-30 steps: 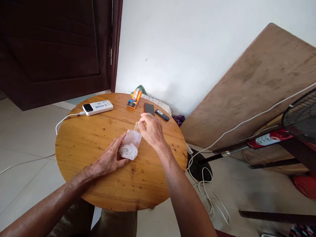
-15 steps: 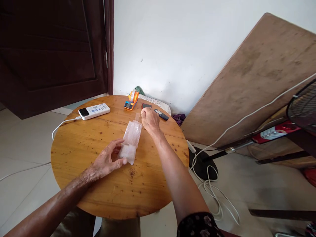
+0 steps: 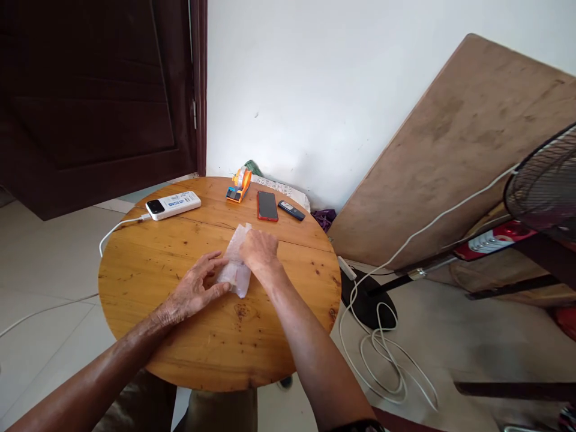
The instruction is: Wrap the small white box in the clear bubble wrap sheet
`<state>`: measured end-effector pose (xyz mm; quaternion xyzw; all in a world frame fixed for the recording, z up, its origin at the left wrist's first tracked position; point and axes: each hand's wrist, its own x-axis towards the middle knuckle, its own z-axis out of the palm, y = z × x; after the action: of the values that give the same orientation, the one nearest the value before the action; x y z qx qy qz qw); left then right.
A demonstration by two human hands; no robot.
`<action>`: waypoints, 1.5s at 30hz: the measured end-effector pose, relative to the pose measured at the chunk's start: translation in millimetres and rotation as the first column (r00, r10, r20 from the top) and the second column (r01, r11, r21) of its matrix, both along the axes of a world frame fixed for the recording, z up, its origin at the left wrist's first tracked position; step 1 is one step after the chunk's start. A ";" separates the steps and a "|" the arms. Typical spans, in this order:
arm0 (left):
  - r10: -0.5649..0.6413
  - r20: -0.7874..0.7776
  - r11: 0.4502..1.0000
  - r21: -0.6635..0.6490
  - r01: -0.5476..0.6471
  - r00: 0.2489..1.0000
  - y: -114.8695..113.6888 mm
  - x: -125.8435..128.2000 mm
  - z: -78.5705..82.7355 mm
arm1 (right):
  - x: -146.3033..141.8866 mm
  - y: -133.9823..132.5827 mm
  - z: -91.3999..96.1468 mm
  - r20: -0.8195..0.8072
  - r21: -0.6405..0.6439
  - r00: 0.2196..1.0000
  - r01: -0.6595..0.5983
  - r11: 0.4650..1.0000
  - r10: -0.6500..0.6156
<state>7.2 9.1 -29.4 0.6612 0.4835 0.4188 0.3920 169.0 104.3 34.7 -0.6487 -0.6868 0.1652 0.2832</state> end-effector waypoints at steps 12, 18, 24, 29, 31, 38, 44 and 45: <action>0.143 -0.024 0.979 0.153 -0.138 0.989 1.9 -0.6 8.0 | 36.2 -9.6 -48.8 -0.494 0.005 0.867 0.077 0.997 -0.064; 0.097 -0.191 0.989 0.128 -0.073 0.977 23.7 5.0 47.1 | 31.4 -12.0 -54.0 -0.551 0.007 0.834 0.036 0.999 -0.026; 0.083 -0.517 0.997 0.045 -0.070 0.852 61.8 34.0 54.6 | 30.3 -17.1 -56.3 -0.645 0.017 0.764 0.050 0.999 -0.027; 0.141 -0.697 0.988 0.053 -0.145 0.703 70.3 41.5 48.0 | 30.3 -18.6 -57.9 -0.727 0.020 0.685 0.079 0.997 -0.040; 0.147 -0.724 0.985 0.046 -0.167 0.674 70.3 40.2 48.9 | 31.0 -18.1 -58.8 -0.738 0.020 0.673 0.097 0.995 -0.051; 0.100 -0.682 0.986 -0.028 -0.162 0.724 66.4 34.5 53.2 | 32.5 -12.5 -65.9 -0.688 0.040 0.722 0.137 0.990 -0.072; 0.070 -0.644 0.991 -0.045 -0.129 0.762 64.4 33.7 48.8 | 34.4 -6.5 -65.7 -0.657 0.017 0.749 0.131 0.991 -0.087; 0.062 -0.637 0.991 -0.053 -0.125 0.768 65.1 33.6 48.0 | 34.4 -6.4 -64.7 -0.660 0.013 0.747 0.119 0.993 -0.081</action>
<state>40.7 74.2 18.5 0.7198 0.6384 0.1678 0.2149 203.5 97.9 -29.9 -0.5769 -0.5117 0.3485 0.5327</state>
